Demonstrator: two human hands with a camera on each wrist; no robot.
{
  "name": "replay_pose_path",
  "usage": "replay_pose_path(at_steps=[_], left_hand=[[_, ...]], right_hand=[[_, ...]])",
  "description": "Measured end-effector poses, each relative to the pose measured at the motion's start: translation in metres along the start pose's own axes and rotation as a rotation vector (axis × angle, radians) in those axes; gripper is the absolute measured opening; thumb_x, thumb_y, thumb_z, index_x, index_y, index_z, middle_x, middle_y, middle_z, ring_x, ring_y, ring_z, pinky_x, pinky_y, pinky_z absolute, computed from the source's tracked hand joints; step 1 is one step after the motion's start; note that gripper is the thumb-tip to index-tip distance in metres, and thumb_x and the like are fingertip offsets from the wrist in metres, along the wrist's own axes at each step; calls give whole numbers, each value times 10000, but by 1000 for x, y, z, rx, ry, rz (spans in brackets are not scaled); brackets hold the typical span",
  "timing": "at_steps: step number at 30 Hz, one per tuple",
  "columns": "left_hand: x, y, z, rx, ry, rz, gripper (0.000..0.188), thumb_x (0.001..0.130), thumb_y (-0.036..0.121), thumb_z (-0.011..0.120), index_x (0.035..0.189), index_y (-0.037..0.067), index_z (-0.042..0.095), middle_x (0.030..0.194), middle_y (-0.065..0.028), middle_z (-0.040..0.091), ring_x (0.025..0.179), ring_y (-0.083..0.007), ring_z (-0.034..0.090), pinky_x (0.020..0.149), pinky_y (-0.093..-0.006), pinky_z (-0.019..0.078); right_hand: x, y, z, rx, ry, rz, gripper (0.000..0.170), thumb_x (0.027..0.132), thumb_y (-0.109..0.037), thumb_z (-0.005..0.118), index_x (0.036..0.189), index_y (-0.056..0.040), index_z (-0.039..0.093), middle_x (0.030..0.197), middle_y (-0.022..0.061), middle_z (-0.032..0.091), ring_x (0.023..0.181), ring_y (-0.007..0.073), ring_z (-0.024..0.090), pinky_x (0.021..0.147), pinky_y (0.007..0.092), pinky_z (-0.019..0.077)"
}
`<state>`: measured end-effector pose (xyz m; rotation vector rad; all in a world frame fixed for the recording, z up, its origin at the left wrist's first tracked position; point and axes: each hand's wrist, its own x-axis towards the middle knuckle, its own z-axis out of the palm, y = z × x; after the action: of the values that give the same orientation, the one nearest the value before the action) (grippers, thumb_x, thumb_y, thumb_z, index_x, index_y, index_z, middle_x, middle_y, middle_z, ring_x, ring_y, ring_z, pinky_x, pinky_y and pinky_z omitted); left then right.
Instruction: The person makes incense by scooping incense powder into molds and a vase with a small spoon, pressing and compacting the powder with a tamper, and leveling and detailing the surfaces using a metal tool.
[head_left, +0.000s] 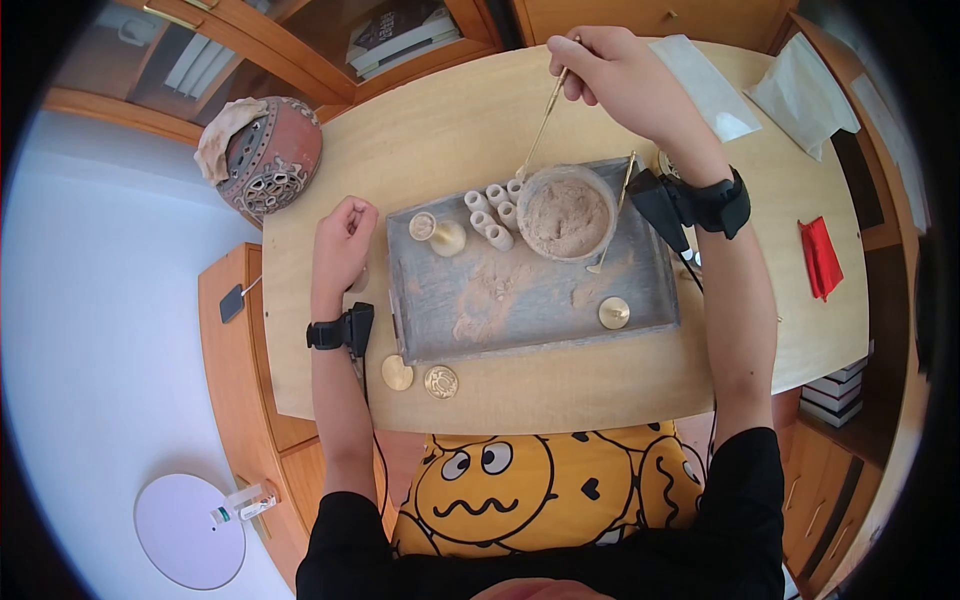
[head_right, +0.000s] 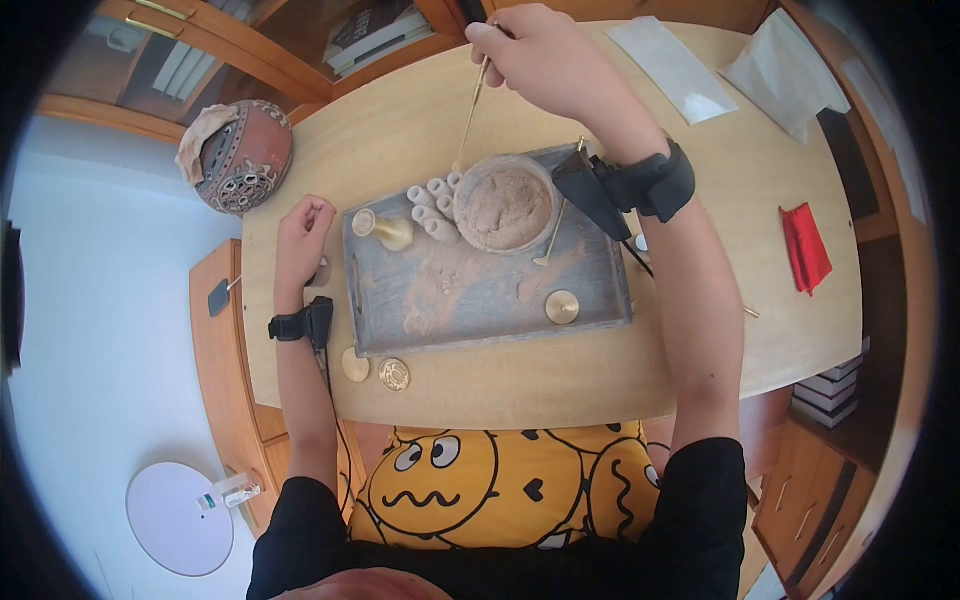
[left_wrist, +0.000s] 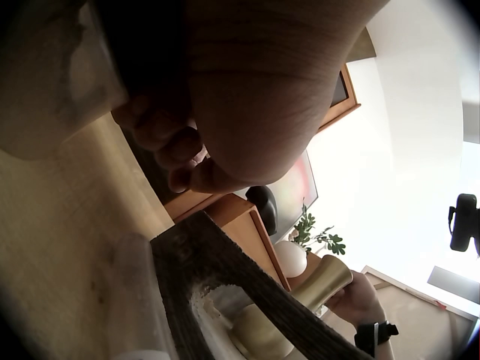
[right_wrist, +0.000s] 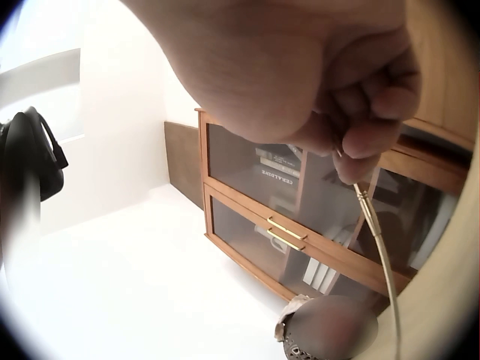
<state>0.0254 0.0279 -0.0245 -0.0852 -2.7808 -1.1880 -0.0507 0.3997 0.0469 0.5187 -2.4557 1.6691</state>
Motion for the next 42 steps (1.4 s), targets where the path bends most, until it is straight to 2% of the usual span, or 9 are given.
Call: replay_pose_path(at_steps=[4,6,10,12,16,22,27,30,42], left_hand=[[-1,3,0,14,9,-9,161,948,127,589,851,-1,588,574,35,445,523,-35,371,478,-243,298],[-1,2,-3,19,-17,-38,158,957,131,589,865,3,590,634,49,465,574,-26,388,512,-223,306],[-2,6,-3,20,-39,-66,158,966,137,588,876,7,592,689,64,476,622,-16,396,542,-204,308],[-2,4,-3,29,-40,-60,159,966,138,588,876,7,592,688,65,473,621,-16,393,542,-205,306],[-2,5,-1,25,6,12,160,948,129,593,860,-6,589,583,33,449,545,-39,377,493,-240,308],[-1,4,-1,-12,-7,-21,160,947,127,591,861,-7,593,584,37,450,548,-36,372,495,-241,304],[0,3,-1,12,-19,-39,164,957,137,591,863,3,591,634,51,457,584,-26,381,519,-225,306],[-2,8,-4,25,-46,-93,167,968,146,591,867,13,588,687,63,469,624,-17,394,545,-209,311],[-3,6,-3,39,-37,-78,141,960,124,594,879,8,594,691,60,481,630,-20,408,552,-207,323]], right_hand=[[-5,-13,9,-34,-22,25,382,1004,-317,508,835,4,628,656,31,595,617,99,553,603,258,459],[-6,-11,15,-96,16,-69,391,959,-315,523,834,29,661,659,146,633,626,248,636,628,366,492],[-9,-17,17,-166,11,-102,386,968,-308,515,860,34,657,685,198,624,668,333,640,658,415,490],[-13,-26,16,-237,10,-162,372,996,-268,511,830,52,600,653,86,600,604,161,592,598,307,465],[-20,-49,7,-244,6,-174,370,996,-259,511,823,57,595,645,89,594,603,172,592,589,314,463],[-13,-20,-6,-354,-82,-114,369,974,-255,512,810,63,599,621,94,588,589,182,587,598,311,476],[-6,2,5,-225,-347,140,356,953,-256,518,768,34,611,619,75,590,578,154,580,598,302,479],[-3,12,9,-115,-432,181,353,953,-257,520,757,21,615,620,67,593,565,135,565,583,293,471],[2,14,-5,23,-293,223,341,969,-291,532,779,-24,625,616,12,572,561,78,512,549,240,421]])
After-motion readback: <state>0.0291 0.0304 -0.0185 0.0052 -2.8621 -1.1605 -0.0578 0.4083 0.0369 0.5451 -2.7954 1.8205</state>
